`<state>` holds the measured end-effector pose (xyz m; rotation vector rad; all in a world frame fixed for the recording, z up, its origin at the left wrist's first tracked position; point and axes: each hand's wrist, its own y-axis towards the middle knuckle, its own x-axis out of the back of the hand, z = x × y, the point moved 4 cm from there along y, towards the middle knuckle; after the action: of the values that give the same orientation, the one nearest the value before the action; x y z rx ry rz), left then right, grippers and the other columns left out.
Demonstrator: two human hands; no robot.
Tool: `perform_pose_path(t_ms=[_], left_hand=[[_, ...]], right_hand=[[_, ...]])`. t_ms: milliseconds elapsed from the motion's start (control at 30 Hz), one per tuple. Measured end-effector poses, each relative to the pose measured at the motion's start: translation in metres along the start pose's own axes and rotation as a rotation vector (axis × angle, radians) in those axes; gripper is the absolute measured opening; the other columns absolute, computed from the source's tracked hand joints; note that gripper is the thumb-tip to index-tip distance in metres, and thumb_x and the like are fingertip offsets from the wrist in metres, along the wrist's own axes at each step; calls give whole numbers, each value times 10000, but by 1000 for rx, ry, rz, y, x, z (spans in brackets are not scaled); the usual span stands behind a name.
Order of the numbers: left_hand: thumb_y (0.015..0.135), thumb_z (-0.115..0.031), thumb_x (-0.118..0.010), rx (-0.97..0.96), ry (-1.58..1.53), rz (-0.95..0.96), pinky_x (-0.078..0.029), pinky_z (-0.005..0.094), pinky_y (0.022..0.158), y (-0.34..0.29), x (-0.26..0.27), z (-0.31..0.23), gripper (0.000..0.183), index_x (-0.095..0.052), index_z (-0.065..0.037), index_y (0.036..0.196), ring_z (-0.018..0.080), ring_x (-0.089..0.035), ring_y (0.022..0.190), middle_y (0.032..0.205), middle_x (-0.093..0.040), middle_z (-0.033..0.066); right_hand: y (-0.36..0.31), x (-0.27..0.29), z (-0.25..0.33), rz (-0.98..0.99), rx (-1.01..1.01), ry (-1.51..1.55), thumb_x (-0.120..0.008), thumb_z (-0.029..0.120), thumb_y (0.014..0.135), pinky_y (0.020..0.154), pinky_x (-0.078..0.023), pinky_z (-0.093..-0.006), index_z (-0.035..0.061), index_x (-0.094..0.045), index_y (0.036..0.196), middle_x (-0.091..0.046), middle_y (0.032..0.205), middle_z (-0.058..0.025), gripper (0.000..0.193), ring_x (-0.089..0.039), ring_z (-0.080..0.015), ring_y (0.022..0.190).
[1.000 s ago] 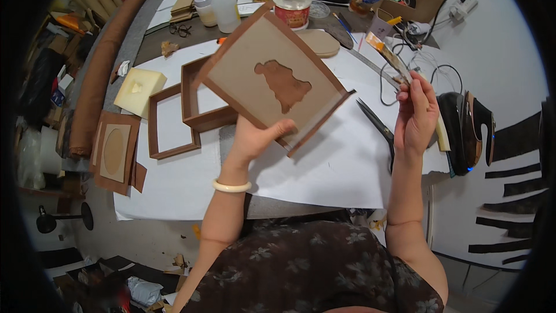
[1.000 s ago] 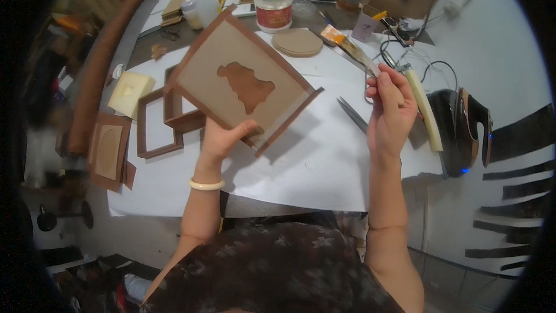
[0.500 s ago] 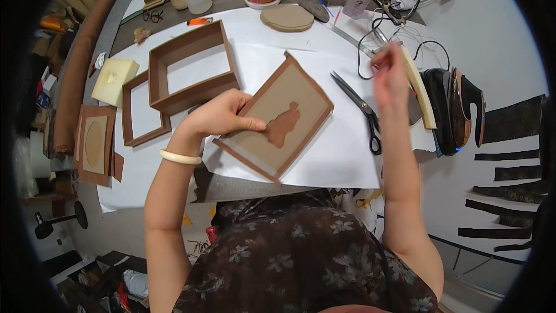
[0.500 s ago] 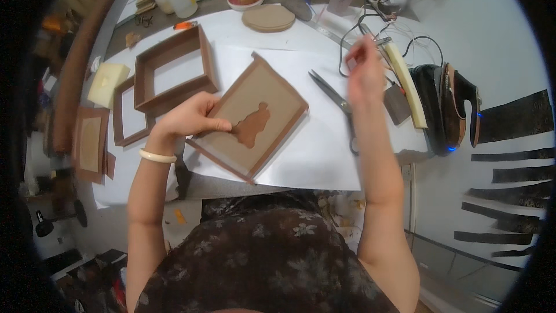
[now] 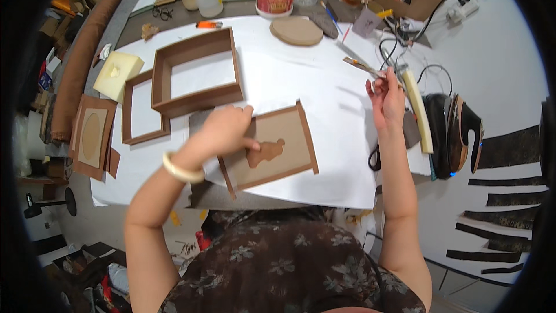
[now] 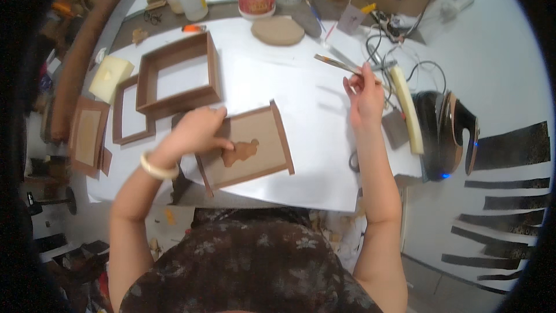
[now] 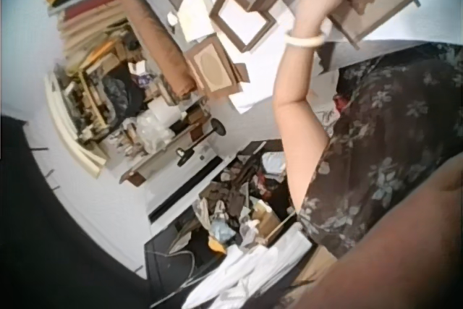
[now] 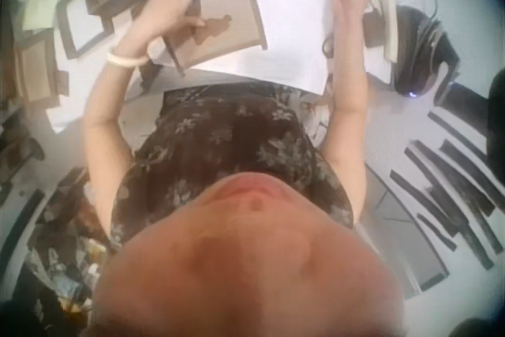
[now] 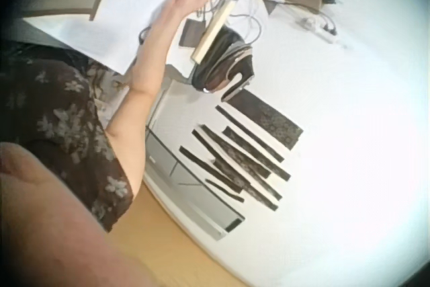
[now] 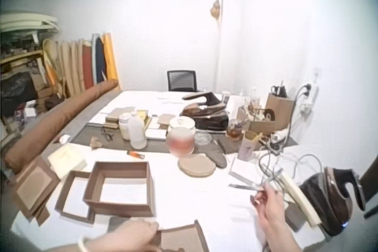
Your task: The person applies glue to the edges of a cardboard frame using a brush, then uses an iron to press the glued edges. They subsequently use a utility knife to trim excess material and scissors to cut a brown fabric piece and refine the inner cutout of the frame.
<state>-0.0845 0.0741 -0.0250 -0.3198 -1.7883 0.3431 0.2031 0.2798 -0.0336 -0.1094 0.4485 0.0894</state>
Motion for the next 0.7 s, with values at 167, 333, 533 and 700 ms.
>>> perform_pose_path(t_ms=[167, 333, 533, 700], left_hand=[[617, -557, -825, -274, 41, -288, -315, 498, 1141, -35, -22, -42, 1073, -411, 115, 1343, 446, -422, 1284, 1347, -452, 318], [535, -638, -831, -206, 54, -266, -188, 585, 1171, -31, -48, -53, 1267, -320, 110, 1421, 508, -282, 1394, 1449, -318, 385], [558, -582, -857, -178, 50, -262, -177, 606, 1164, -19, -56, -52, 1221, -327, 73, 1440, 504, -280, 1397, 1456, -312, 383], [549, -577, -861, -216, 48, -326, -191, 616, 1152, -19, -55, -52, 1195, -362, 65, 1425, 488, -318, 1375, 1433, -350, 370]], right_hand=[[51, -156, 71, 310, 542, -288, -656, 255, 968, 602, -461, -221, 48, -638, 839, -635, 717, -22, 244, -583, -72, 638], [138, -296, 58, 217, 930, -1047, -643, 410, 842, 703, -514, -459, 32, -690, 763, -703, 810, -193, 389, -681, -351, 785], [225, -328, 20, 188, 1107, -1518, -633, 504, 843, 774, -552, -455, 67, -749, 905, -722, 871, -186, 456, -702, -360, 843], [242, -329, 29, 178, 1115, -1588, -638, 475, 824, 783, -559, -433, 70, -763, 891, -729, 868, -172, 429, -709, -337, 844]])
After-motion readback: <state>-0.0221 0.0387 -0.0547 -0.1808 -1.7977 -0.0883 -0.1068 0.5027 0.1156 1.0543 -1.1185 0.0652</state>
